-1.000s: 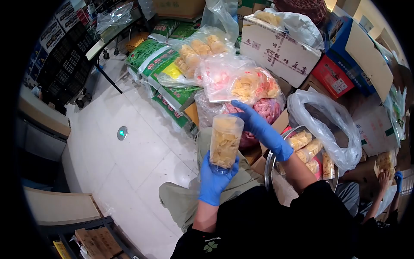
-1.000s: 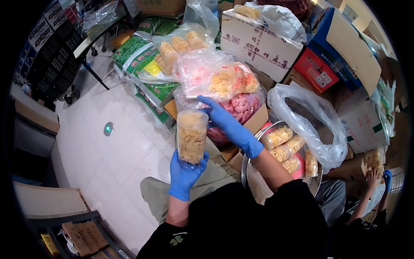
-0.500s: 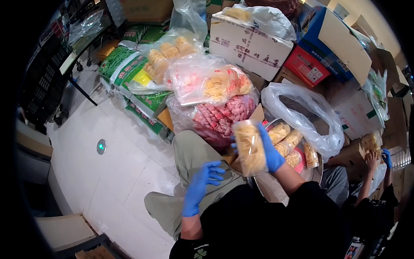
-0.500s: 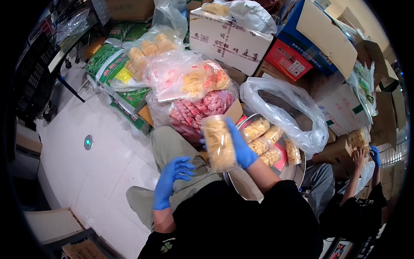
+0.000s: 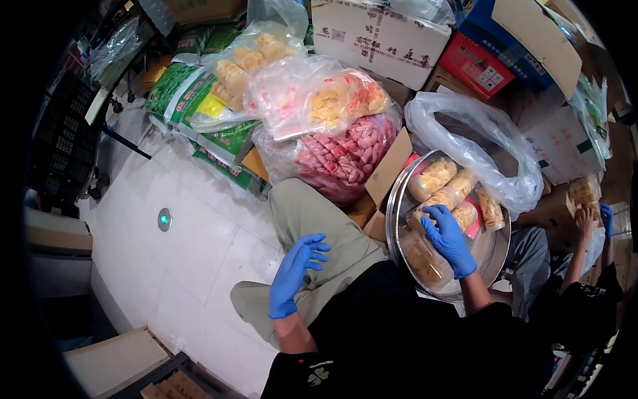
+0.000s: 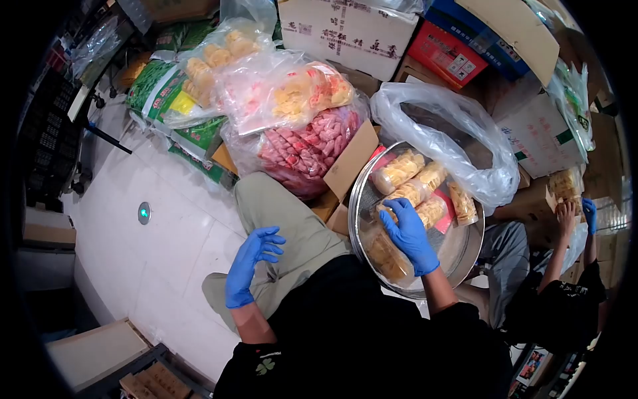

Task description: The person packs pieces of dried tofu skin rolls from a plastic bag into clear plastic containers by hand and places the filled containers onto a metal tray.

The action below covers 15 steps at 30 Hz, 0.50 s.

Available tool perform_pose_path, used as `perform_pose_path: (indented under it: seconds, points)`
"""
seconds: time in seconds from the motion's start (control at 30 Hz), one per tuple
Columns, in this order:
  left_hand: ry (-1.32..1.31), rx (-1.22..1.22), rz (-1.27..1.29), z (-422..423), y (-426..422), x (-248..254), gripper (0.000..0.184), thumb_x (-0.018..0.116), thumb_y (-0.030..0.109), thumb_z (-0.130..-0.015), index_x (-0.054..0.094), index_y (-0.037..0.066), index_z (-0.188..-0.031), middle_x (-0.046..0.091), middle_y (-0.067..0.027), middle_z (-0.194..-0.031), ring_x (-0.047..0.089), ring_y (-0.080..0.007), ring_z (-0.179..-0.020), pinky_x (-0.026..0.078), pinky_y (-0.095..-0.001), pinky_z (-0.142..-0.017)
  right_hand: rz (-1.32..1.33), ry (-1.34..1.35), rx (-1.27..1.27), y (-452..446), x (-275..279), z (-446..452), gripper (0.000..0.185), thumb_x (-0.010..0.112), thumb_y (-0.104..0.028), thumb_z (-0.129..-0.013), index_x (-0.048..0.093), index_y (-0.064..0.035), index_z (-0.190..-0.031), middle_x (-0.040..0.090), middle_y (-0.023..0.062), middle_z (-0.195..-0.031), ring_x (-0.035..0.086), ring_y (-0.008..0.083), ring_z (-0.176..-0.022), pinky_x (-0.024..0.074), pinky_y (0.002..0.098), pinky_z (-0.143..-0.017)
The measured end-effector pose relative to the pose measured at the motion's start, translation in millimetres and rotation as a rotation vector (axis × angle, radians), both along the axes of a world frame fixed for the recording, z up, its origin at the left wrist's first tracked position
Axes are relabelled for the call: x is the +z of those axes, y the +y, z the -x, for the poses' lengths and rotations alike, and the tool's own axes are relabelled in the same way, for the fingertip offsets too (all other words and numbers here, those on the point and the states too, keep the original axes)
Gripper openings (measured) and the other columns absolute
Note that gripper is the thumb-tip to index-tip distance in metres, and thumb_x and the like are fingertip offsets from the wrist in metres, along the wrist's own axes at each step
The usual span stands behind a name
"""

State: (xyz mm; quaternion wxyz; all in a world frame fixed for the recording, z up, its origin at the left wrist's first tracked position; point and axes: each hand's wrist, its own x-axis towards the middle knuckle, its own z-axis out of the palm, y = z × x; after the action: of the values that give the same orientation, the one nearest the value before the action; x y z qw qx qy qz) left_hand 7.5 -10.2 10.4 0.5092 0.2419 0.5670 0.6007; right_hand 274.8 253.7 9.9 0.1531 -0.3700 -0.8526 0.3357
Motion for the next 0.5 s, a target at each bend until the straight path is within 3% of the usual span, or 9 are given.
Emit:
perform_pose_path:
  seconds: [0.17,0.33,0.4,0.43,0.47,0.5]
  points:
    - [-0.026,0.085,0.009,6.3,-19.3,-2.6,0.051,0.040,0.042,-0.104,0.053,0.002,-0.133,0.064,-0.0098,-0.114,0.061,-0.0151,-0.095,0.048,-0.0279,-0.084,-0.006,0.069,0.133,11.8,6.6,38.1,0.028,0.060,-0.024,-0.095,0.066,0.0012,-0.107,0.067,0.0171,-0.094,0.066,0.0290,-0.083,0.0521,0.0355,-0.075]
    - [-0.007,0.265,0.039,9.5,-42.8,-9.2,0.047,0.042,0.038,-0.103,0.055,0.001,-0.130,0.066,-0.0101,-0.105,0.063,-0.0158,-0.086,0.050,-0.0274,-0.077,0.100,0.283,0.751,-7.3,16.8,172.6,0.027,0.056,-0.027,-0.095,0.067,-0.0029,-0.102,0.066,0.0181,-0.091,0.064,0.0360,-0.086,0.0512,0.0419,-0.076]
    - [-0.009,0.478,0.059,11.3,-54.1,-14.6,0.042,0.042,0.033,-0.101,0.058,0.001,-0.125,0.066,-0.0097,-0.097,0.063,-0.0159,-0.080,0.050,-0.0283,-0.070,0.015,0.026,1.041,-45.0,52.2,241.0,0.043,0.057,-0.038,-0.092,0.066,0.0000,-0.109,0.065,0.0241,-0.106,0.063,0.0396,-0.094,0.0514,0.0450,-0.080]
    - [-0.018,0.562,0.096,8.3,-55.6,-5.4,0.041,0.043,0.032,-0.101,0.060,0.003,-0.124,0.065,-0.0069,-0.091,0.061,-0.0144,-0.076,0.048,-0.0271,-0.066,-0.181,-0.102,1.230,-72.6,29.2,287.3,0.045,0.058,-0.041,-0.090,0.067,-0.0019,-0.111,0.066,0.0233,-0.108,0.065,0.0380,-0.094,0.0517,0.0454,-0.080]
    - [-0.006,0.652,0.155,4.4,-63.4,-5.6,0.041,0.042,0.033,-0.102,0.060,0.003,-0.124,0.065,-0.0062,-0.090,0.061,-0.0141,-0.075,0.047,-0.0267,-0.066,-0.054,0.128,1.372,-98.7,27.1,311.6,0.042,0.060,-0.039,-0.089,0.068,-0.0026,-0.109,0.068,0.0214,-0.100,0.065,0.0373,-0.088,0.0526,0.0447,-0.076]
    - [0.008,0.735,0.204,4.2,-73.1,-10.8,0.041,0.042,0.034,-0.102,0.061,0.004,-0.123,0.065,-0.0055,-0.089,0.060,-0.0137,-0.074,0.047,-0.0264,-0.066,0.407,0.203,1.394,-115.0,55.2,311.5,0.039,0.061,-0.035,-0.088,0.070,-0.0028,-0.107,0.069,0.0202,-0.093,0.065,0.0344,-0.082,0.0528,0.0422,-0.073]
